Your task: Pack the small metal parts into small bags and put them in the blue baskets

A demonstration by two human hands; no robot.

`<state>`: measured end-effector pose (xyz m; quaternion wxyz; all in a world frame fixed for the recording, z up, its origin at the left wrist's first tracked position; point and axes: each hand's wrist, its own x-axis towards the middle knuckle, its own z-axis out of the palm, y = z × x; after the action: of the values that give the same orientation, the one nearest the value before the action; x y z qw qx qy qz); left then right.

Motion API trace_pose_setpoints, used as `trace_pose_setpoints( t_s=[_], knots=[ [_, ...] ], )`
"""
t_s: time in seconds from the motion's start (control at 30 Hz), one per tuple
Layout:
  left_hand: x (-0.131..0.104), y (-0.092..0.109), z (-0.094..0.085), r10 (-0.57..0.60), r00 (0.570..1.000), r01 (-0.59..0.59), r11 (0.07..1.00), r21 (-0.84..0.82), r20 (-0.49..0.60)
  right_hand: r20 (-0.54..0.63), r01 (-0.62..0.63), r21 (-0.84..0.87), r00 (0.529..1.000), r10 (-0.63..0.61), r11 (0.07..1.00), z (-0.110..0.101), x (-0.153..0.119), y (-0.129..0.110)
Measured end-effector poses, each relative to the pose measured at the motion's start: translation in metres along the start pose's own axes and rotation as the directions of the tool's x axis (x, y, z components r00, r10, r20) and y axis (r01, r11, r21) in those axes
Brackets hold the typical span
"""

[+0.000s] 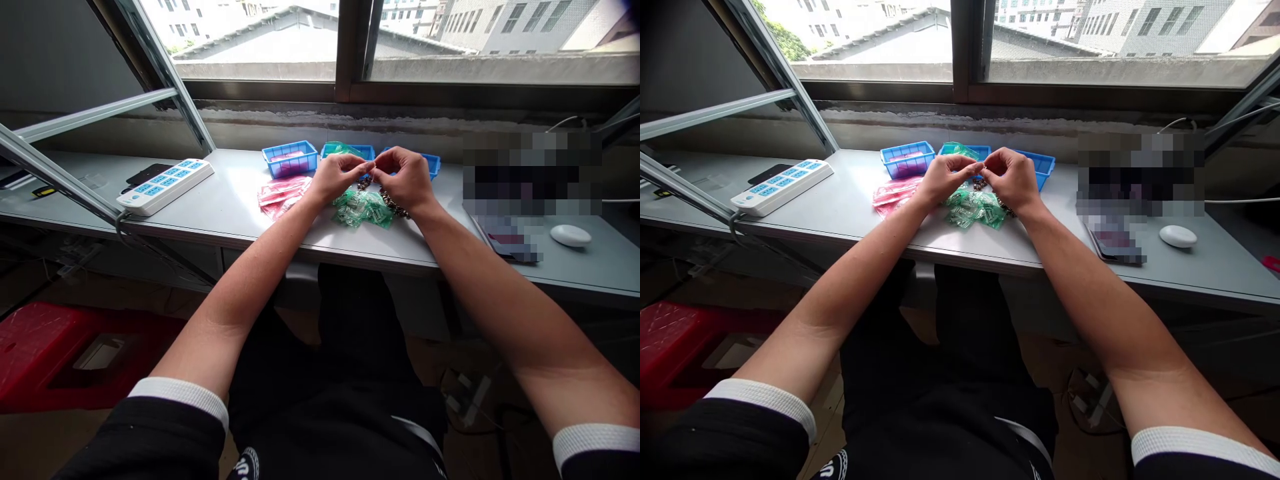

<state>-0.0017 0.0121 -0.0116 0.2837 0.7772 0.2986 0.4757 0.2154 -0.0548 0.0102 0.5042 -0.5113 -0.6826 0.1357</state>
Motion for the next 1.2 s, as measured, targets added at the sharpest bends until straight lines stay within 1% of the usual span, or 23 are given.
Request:
trace_pose_setpoints(
  t_s=[0.1,0.2,0.27,0.37,0.53,0.63,0.8,0.93,1.1,1.2],
  knots=[
    [-0.001,0.000,0.001,-0.033,0.999,0.033,0.999,-0.006,0.029,0.037,0.026,-0.010,0.999,-0.026,1.000,-0.001,-0.001,-0.002],
    [0.002,-0.007,0.002,-0.055,0.998,0.055,0.998,-0.003,0.025,0.096,0.046,0.010,0.994,-0.047,0.999,-0.001,-0.003,-0.003],
    [0.004,-0.012,0.002,-0.056,0.998,0.056,0.998,0.005,0.010,0.113,0.049,0.010,0.992,-0.050,0.999,-0.002,-0.003,-0.004],
    [0.003,-0.012,0.001,-0.064,0.998,0.064,0.998,0.023,-0.001,0.089,0.040,-0.014,0.995,-0.039,0.999,-0.002,-0.003,-0.004],
    [0.000,-0.002,0.001,-0.066,0.998,0.065,0.997,0.037,0.017,0.027,0.019,-0.041,0.999,-0.018,0.999,-0.001,-0.001,0.002],
    [0.001,0.002,0.001,-0.062,0.998,0.062,0.998,0.028,0.026,0.029,0.013,-0.040,1.000,-0.011,0.999,-0.001,0.000,0.005],
    [0.001,0.005,0.000,-0.064,0.998,0.063,0.997,0.035,0.029,0.044,0.057,-0.090,0.998,-0.053,0.994,-0.002,0.001,0.005],
    [0.001,0.002,0.001,-0.038,0.999,0.037,0.999,0.033,0.028,0.052,0.060,-0.085,0.997,-0.055,0.995,0.001,0.002,0.009],
    [0.005,-0.010,0.004,-0.002,1.000,0.002,1.000,-0.025,0.000,0.061,0.072,-0.048,0.996,-0.069,0.996,0.003,0.002,0.014],
    [0.006,-0.012,0.004,-0.022,0.999,0.023,1.000,0.019,-0.036,0.079,0.084,-0.039,0.994,-0.081,0.996,0.003,0.003,0.015]
  ],
)
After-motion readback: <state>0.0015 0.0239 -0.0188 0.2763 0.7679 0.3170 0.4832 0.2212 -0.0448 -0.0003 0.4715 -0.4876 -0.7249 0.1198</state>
